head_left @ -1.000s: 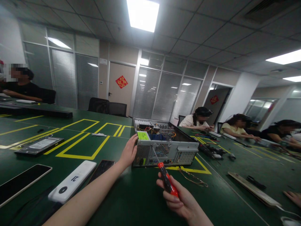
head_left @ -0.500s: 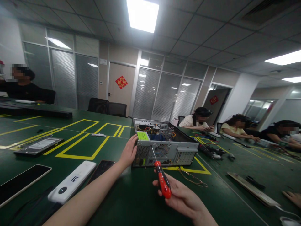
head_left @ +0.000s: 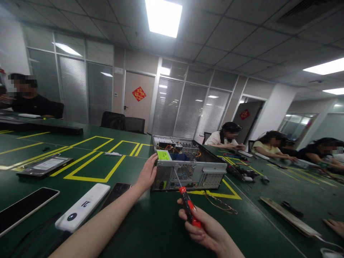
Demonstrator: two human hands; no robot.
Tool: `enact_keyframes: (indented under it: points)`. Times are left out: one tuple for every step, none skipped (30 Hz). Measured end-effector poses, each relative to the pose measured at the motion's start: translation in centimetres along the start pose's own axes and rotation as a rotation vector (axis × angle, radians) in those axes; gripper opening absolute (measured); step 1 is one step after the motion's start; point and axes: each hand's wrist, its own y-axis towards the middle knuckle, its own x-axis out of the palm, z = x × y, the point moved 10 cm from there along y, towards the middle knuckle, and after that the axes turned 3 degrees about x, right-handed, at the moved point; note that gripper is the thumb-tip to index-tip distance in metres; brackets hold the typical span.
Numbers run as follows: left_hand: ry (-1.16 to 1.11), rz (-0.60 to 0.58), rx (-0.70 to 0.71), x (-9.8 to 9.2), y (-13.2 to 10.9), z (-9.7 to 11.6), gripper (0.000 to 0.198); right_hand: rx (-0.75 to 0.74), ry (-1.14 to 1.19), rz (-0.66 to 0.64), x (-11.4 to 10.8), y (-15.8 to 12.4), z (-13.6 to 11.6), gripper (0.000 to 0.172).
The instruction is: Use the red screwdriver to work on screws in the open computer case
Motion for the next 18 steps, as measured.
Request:
enact_keyframes:
  points:
    - [0.000, 0.000, 0.000, 0.00, -0.01, -0.01, 0.043, -0.004, 0.001, -0.010, 0.28, 0.00, -0.09, 0.036]
    - [0.000, 0.000, 0.000, 0.01, -0.02, -0.02, 0.043, -0.002, 0.003, -0.015, 0.55, 0.02, -0.11, 0.041]
    - [0.000, 0.000, -0.001, 0.00, -0.03, -0.04, 0.043, 0.011, 0.000, -0.019, 0.81, 0.07, -0.01, 0.045]
    - [0.001, -0.001, -0.001, 0.02, -0.04, -0.05, 0.043, 0.028, -0.006, -0.022, 1.03, 0.13, 0.17, 0.048]
    - [0.002, -0.003, -0.001, 0.03, -0.04, -0.05, 0.043, 0.044, -0.017, -0.023, 1.19, 0.20, 0.35, 0.050]
    - [0.004, -0.004, -0.001, 0.04, -0.05, -0.05, 0.043, 0.056, -0.031, -0.022, 1.27, 0.26, 0.50, 0.051]
    - [0.006, -0.004, -0.001, 0.03, -0.05, -0.04, 0.043, 0.060, -0.044, -0.018, 1.27, 0.30, 0.57, 0.051]
    - [0.007, -0.003, -0.002, 0.01, -0.04, -0.03, 0.042, 0.059, -0.055, -0.013, 1.19, 0.33, 0.59, 0.051]
    - [0.007, -0.003, -0.004, 0.00, -0.04, -0.02, 0.042, 0.053, -0.062, -0.007, 1.05, 0.34, 0.55, 0.050]
    - [0.007, -0.003, -0.005, -0.01, -0.03, -0.01, 0.042, 0.046, -0.064, 0.000, 0.89, 0.33, 0.49, 0.049]
    - [0.006, -0.004, -0.007, -0.01, -0.03, -0.01, 0.042, 0.043, -0.066, 0.004, 0.74, 0.31, 0.45, 0.048]
    - [0.005, -0.006, -0.009, 0.01, -0.03, -0.02, 0.042, 0.042, -0.067, 0.005, 0.61, 0.28, 0.44, 0.048]
    - [0.004, -0.008, -0.011, 0.03, -0.03, -0.03, 0.042, 0.043, -0.069, 0.004, 0.53, 0.26, 0.45, 0.048]
    - [0.003, -0.009, -0.012, 0.05, -0.02, -0.04, 0.043, 0.046, -0.073, 0.000, 0.50, 0.24, 0.49, 0.048]
    - [0.002, -0.009, -0.012, 0.06, -0.02, -0.04, 0.043, 0.049, -0.079, -0.007, 0.52, 0.23, 0.54, 0.047]
    - [0.000, -0.007, -0.009, 0.06, -0.02, -0.02, 0.043, 0.052, -0.088, -0.016, 0.57, 0.22, 0.60, 0.047]
    - [-0.004, -0.004, -0.005, 0.06, -0.01, 0.01, 0.043, 0.056, -0.098, -0.028, 0.66, 0.21, 0.67, 0.048]
    - [-0.007, -0.001, 0.000, 0.05, 0.00, 0.05, 0.042, 0.062, -0.109, -0.044, 0.79, 0.18, 0.78, 0.048]
